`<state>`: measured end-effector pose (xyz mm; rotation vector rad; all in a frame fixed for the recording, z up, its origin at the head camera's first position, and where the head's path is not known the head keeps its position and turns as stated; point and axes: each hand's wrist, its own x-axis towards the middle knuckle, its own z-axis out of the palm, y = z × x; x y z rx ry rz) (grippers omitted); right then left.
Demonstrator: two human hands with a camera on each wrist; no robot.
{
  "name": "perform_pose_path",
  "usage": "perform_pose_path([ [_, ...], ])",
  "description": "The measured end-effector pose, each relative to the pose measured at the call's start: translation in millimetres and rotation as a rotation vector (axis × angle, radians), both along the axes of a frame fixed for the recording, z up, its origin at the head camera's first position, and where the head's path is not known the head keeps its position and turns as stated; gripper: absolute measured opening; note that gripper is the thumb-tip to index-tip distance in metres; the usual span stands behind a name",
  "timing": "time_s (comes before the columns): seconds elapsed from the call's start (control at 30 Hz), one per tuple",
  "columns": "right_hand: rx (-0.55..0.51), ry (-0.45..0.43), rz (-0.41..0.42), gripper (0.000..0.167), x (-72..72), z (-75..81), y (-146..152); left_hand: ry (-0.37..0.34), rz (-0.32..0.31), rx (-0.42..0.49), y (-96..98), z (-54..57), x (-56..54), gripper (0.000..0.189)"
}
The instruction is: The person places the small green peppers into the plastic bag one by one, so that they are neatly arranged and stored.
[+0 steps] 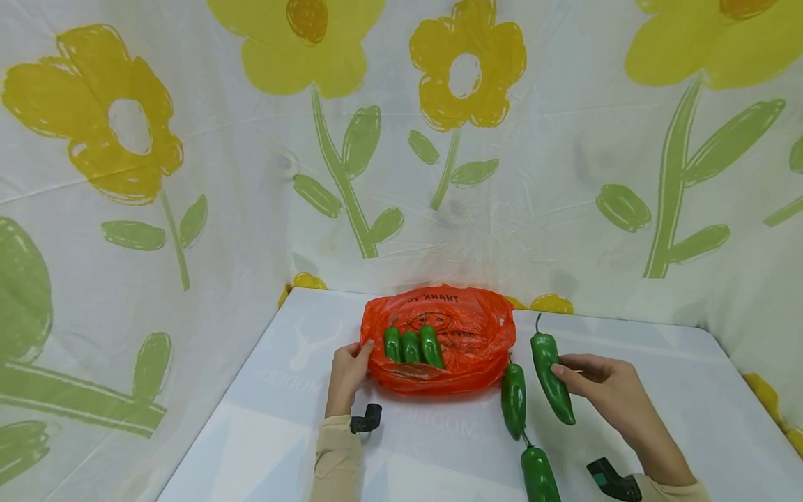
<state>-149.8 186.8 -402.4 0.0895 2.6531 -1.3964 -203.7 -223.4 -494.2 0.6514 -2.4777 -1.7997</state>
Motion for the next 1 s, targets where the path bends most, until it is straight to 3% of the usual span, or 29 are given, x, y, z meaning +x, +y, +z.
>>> perform_pose_path([
  [0.4, -0.14, 0.08, 0.008, 0.059, -12.1, 1.6, -13.1, -0.021, 0.011, -0.005, 0.9, 1.2, 1.7, 0.051],
  [0.77, -0.173, 0.065, 0.015, 0.06, -24.3, 3.7, -25.2, 0.023, 0.005, -0.001, 1.9, -0.4, 0.7, 0.047],
  [1.0, -0.18, 0.075, 0.018, 0.06, -33.7, 1.2, -33.4, 0.008, 0.012, -0.003, 0.8, 0.7, -1.1, 0.048],
])
